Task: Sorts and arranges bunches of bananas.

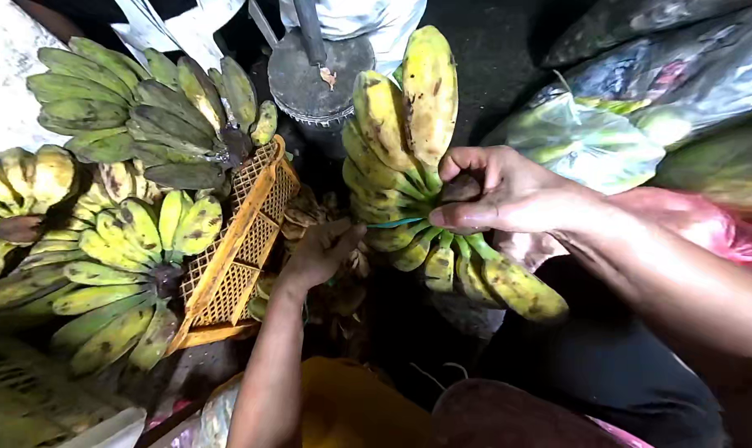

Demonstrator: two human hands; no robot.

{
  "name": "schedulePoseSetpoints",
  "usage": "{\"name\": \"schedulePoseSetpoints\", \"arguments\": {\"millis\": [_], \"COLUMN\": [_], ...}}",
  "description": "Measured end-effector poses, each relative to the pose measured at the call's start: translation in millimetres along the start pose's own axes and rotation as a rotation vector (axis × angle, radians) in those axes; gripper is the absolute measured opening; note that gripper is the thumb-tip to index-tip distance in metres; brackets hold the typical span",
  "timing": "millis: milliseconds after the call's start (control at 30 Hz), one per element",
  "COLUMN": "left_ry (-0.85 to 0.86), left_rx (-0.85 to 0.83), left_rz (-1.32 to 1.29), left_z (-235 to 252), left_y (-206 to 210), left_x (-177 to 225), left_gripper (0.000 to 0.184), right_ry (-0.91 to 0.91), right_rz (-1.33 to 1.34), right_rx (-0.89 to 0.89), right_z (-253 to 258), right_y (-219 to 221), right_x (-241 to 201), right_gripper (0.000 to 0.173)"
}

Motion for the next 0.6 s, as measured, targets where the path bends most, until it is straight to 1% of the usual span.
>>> {"name": "schedulePoseSetpoints", "arguments": {"millis": [67, 133, 200, 233, 267, 300, 333, 400, 433, 467, 500, 533, 567, 600], "left_ry": [-0.003, -0.004, -0.108, -0.186, -0.259, -0.308, -0.316, -0.222, -0.152, -0.104, -0.094, -0.103, -0.152, -0.226], "left_rx": [0.033, 0.034, 0.089, 0.109, 0.103, 0.116, 0.177, 0.316, 0.324, 0.300, 0.273, 0.260, 0.260, 0.275], "left_rz": [0.005, -0.009, 0.036, 0.089, 0.102, 0.086, 0.062, -0.017, -0.056, -0.076, -0.091, -0.107, -0.115, -0.083], "left_z": [-9.5, -14.4, -11.5, -10.1, -9.4, -8.6, -8.4, -7.6, -6.0, -3.4, 1.0, 7.7, 15.1, 22.2], "left_y": [7.2, 28.3, 38.5, 35.9, 32.0, 29.3, 30.3, 44.9, 54.2, 63.3, 72.0, 80.2, 86.6, 89.5], "left_x": [15.1, 14.5, -0.5, -7.1, -8.5, -6.5, -0.9, 17.2, 24.8, 26.0, 21.5, 12.1, 1.8, -5.6], "left_gripper": [0.031, 0.031, 0.033, 0.031, 0.029, 0.030, 0.032, 0.034, 0.041, 0.057, 0.073, 0.084, 0.087, 0.082], "right_ry": [-0.013, 0.004, 0.034, 0.058, 0.090, 0.111, 0.115, 0.112, 0.112, 0.123, 0.145, 0.174, 0.190, 0.206], "right_rz": [-0.048, -0.086, -0.175, -0.225, -0.305, -0.398, -0.488, -0.600, -0.608, -0.593, -0.559, -0.504, -0.443, -0.379], "right_rx": [0.060, 0.115, 0.125, 0.111, 0.090, 0.070, 0.051, 0.023, 0.024, 0.035, 0.045, 0.042, 0.036, 0.027], "right_z": [4.5, 8.7, 10.5, 9.1, 7.5, 7.7, 10.6, 23.9, 34.4, 45.5, 55.0, 61.2, 65.1, 67.0], "right_y": [-6.2, -9.6, -4.8, 0.0, 5.8, 12.3, 19.5, 33.5, 38.3, 41.6, 43.6, 45.5, 48.7, 53.5], "right_x": [-1.1, 1.1, 0.4, -1.7, -4.6, -7.6, -8.3, -0.6, 7.3, 17.8, 29.8, 40.8, 51.8, 60.6], "right_gripper": [0.027, 0.030, 0.034, 0.037, 0.038, 0.038, 0.039, 0.040, 0.042, 0.043, 0.040, 0.038, 0.038, 0.042]}}
Point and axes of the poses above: each hand's wrist, its own z-axis towards the middle knuckle, its own y-axis out of the palm, x = y × z, the point moved 3 cm from there along z, towards the middle knuckle, and after that the axes turned 15 degrees about -x, right-handed, at the moved point
